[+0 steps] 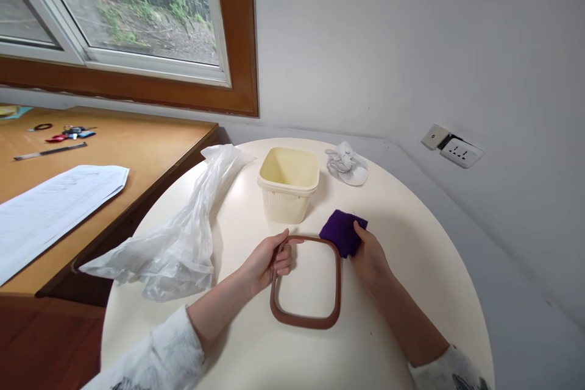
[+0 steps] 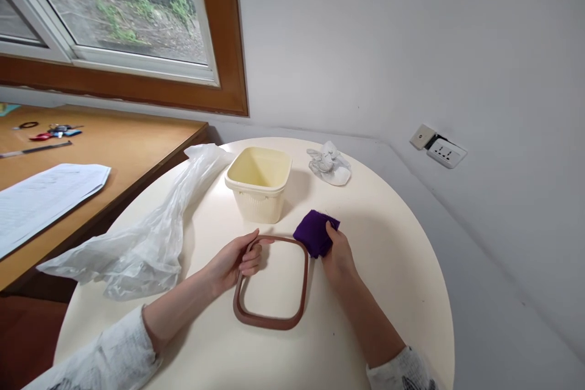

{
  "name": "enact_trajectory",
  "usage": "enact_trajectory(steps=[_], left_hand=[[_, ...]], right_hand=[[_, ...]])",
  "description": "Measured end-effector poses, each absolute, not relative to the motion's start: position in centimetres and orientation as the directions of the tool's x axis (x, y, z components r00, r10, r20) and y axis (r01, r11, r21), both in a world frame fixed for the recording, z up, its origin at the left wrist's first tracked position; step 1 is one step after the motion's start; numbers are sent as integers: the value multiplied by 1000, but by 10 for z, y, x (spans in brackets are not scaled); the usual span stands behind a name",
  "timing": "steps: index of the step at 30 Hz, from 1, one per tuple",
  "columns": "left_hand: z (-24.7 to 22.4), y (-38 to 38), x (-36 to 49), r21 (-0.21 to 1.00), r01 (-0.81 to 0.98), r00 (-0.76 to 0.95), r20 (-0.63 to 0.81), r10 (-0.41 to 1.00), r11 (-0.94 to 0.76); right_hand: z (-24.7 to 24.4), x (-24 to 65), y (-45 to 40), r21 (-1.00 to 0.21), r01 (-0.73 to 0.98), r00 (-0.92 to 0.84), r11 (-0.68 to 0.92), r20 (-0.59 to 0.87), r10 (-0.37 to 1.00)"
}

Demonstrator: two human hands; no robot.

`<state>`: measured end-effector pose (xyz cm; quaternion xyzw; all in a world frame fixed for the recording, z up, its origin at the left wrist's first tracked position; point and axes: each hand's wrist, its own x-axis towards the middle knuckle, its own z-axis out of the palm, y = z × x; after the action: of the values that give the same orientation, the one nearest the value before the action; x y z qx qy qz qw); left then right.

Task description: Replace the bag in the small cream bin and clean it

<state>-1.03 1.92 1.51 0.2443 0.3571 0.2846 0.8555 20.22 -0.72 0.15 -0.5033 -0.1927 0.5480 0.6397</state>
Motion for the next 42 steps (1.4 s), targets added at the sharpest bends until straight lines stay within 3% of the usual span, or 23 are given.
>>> enact_trajectory(steps=[5,9,18,25,31,38,42], left_hand=[[10,22,-10,672,-349,539,-426,727,653],[15,22,-7,669,-335,524,-453,721,663],[24,18,-3,697,-300,493,-471,731,651],[22,18,-4,704,-299,495,-462,736,644],[19,19,-4,716,-282,499,-459,735,639],[18,19,-4,716,-277,493,-467,734,641],[19,18,-4,716,-293,490,-456,743,634]], right_hand=[[6,227,-2,-831,-524,317,-187,-393,863],[4,264,6,-859,-435,332,-269,-431,839],[-2,337,8,-917,-277,320,-288,-370,872],[-7,358,10,-950,-36,371,-311,-301,879],[-13,360,16,-895,328,534,-303,-89,841],[-19,366,11,-727,604,631,-325,188,752],[-18,354,8,-550,761,599,-343,395,696]])
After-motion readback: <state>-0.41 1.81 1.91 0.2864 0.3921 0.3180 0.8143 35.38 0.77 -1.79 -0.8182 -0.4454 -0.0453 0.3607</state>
